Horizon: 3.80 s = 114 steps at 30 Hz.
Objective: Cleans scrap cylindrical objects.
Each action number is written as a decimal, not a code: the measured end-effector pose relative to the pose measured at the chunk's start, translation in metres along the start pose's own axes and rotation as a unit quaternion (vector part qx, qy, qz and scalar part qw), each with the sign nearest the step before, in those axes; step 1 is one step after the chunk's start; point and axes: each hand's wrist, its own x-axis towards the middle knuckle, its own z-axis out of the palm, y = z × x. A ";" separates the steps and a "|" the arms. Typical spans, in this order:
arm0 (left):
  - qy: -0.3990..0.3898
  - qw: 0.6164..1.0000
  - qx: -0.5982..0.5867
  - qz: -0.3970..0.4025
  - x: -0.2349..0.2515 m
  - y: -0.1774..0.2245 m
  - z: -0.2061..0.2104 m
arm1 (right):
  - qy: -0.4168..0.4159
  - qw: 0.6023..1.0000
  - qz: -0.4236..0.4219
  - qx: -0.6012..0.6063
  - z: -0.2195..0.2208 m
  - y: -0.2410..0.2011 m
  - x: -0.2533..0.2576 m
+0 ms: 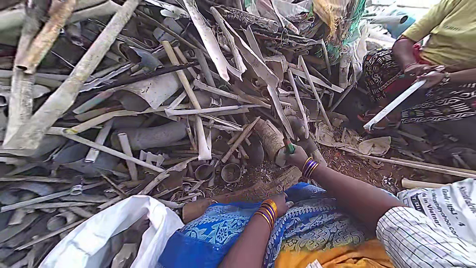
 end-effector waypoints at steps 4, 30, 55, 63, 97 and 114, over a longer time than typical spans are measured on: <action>0.159 0.987 -0.031 -0.006 -0.010 0.003 0.003 | 0.067 0.975 0.054 0.205 -0.026 -0.012 -0.041; 0.325 0.914 0.028 -0.242 -0.076 0.039 -0.043 | -0.094 0.986 -0.076 -0.115 0.005 0.024 -0.062; 0.411 0.888 0.057 -0.197 -0.077 0.057 -0.001 | -0.191 0.969 -0.146 -0.060 -0.025 0.054 -0.017; 0.489 0.862 -0.039 -0.127 -0.117 0.030 -0.027 | -0.113 0.979 -0.156 -0.061 -0.040 0.059 -0.011; 0.510 0.850 0.134 -0.004 -0.178 -0.025 -0.036 | -0.041 0.987 -0.135 -0.077 -0.021 0.038 -0.020; 0.179 0.934 0.265 -0.160 -0.038 0.064 -0.030 | -0.184 0.958 -0.172 -0.139 -0.006 0.025 -0.027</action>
